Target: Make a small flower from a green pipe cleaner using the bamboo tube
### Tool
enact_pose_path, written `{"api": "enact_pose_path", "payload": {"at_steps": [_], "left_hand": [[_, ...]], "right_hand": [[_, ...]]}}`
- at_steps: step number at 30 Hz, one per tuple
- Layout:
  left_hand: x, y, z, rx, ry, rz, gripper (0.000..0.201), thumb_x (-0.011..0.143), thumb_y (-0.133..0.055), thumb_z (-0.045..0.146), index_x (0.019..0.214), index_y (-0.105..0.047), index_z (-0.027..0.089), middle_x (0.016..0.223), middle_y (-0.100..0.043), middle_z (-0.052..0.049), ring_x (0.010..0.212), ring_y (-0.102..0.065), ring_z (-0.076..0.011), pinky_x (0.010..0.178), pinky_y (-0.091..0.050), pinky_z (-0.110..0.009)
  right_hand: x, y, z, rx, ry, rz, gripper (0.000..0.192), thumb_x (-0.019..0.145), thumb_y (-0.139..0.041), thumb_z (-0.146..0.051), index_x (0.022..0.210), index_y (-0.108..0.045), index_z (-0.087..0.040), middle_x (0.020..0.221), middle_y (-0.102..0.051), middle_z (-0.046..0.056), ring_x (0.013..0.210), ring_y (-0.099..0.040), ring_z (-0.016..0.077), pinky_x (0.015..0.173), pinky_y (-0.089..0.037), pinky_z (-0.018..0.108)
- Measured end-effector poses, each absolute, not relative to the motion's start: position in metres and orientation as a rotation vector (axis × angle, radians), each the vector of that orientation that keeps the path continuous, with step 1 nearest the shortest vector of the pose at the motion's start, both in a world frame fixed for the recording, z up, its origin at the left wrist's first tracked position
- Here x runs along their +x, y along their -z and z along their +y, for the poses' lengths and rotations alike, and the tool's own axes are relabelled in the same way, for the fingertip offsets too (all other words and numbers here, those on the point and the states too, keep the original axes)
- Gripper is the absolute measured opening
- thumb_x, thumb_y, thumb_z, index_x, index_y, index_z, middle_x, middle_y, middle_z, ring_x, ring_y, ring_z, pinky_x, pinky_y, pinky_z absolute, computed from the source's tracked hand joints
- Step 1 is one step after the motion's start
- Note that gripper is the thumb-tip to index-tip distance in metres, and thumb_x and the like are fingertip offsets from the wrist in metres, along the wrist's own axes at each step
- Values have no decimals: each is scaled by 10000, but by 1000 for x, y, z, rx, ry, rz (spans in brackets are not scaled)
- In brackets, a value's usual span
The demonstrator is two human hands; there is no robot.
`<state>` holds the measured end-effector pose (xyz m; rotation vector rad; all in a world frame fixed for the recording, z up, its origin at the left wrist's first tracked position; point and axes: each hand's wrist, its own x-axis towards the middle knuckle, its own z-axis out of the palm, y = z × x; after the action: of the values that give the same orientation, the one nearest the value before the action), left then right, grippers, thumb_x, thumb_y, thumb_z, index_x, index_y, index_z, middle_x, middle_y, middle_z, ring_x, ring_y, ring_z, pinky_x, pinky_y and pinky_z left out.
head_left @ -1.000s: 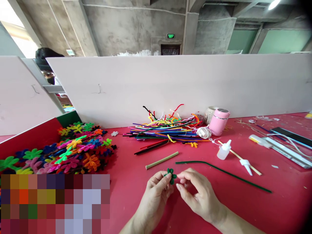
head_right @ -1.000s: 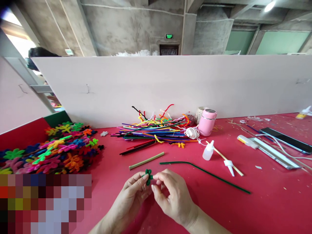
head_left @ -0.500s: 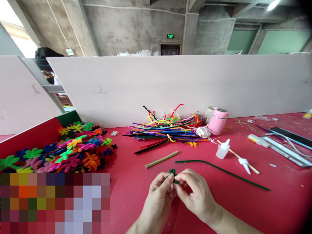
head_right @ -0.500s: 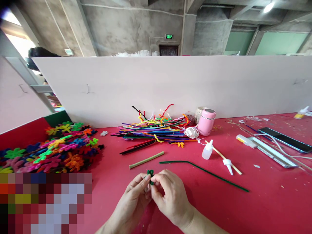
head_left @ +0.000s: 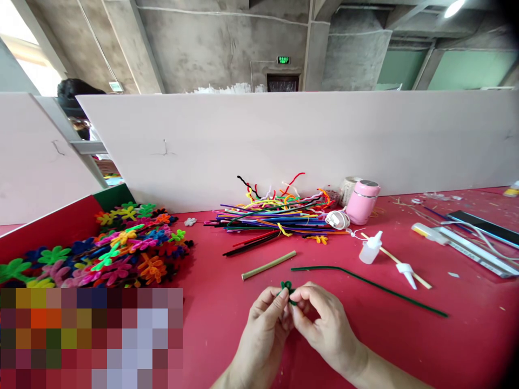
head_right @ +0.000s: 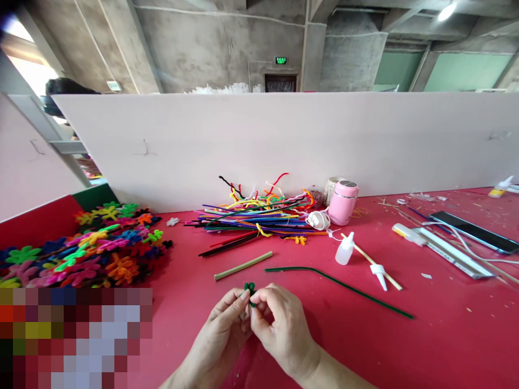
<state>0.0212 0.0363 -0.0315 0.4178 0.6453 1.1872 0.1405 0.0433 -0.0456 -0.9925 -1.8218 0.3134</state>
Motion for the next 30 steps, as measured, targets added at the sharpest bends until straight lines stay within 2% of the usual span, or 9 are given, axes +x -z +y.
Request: {"api": "enact_pose_path", "payload": {"at_steps": [7, 12, 15, 20, 30], "left_hand": [[21, 29, 37, 419, -1185, 673, 92, 728, -616, 150, 638, -604, 138, 553, -543, 24, 513, -474, -62, 509, -381, -180], [18, 29, 38, 440, -1209, 712, 64, 703, -642, 147, 652, -604, 143, 568, -524, 37, 504, -447, -45, 530, -368, -177], [17, 29, 38, 470, -1194, 758, 64, 689, -655, 143, 653, -602, 147, 581, -520, 41, 491, -421, -40, 522, -351, -179], [15, 29, 40, 574, -1146, 779, 80, 667, -675, 185, 641, -613, 141, 520, -494, 40, 473, -400, -52, 497, -314, -190], [12, 25, 42, 653, -1039, 744, 133, 638, -702, 228, 663, -662, 103, 572, -550, -17, 502, -425, -71, 510, -309, -202]], "right_hand": [[140, 43, 41, -971, -349, -1820, 105, 748, -494, -98, 792, -514, -191, 644, -558, 3, 565, -559, 125, 548, -471, 225], [146, 40, 40, -1034, -522, -1709, 140, 782, -490, -156, 920, -500, -178, 736, -565, 22, 638, -567, 132, 581, -480, 215], [152, 42, 45, -1071, -613, -1643, 89, 830, -453, -189, 898, -509, -175, 743, -581, 23, 652, -571, 127, 590, -478, 202], [156, 41, 53, -1023, -743, -1695, 124, 844, -465, -212, 924, -553, -175, 863, -603, 47, 762, -589, 145, 665, -495, 228], [160, 35, 54, -838, -754, -1809, 90, 821, -515, -188, 889, -573, -188, 785, -576, 30, 729, -563, 144, 659, -484, 247]]}}
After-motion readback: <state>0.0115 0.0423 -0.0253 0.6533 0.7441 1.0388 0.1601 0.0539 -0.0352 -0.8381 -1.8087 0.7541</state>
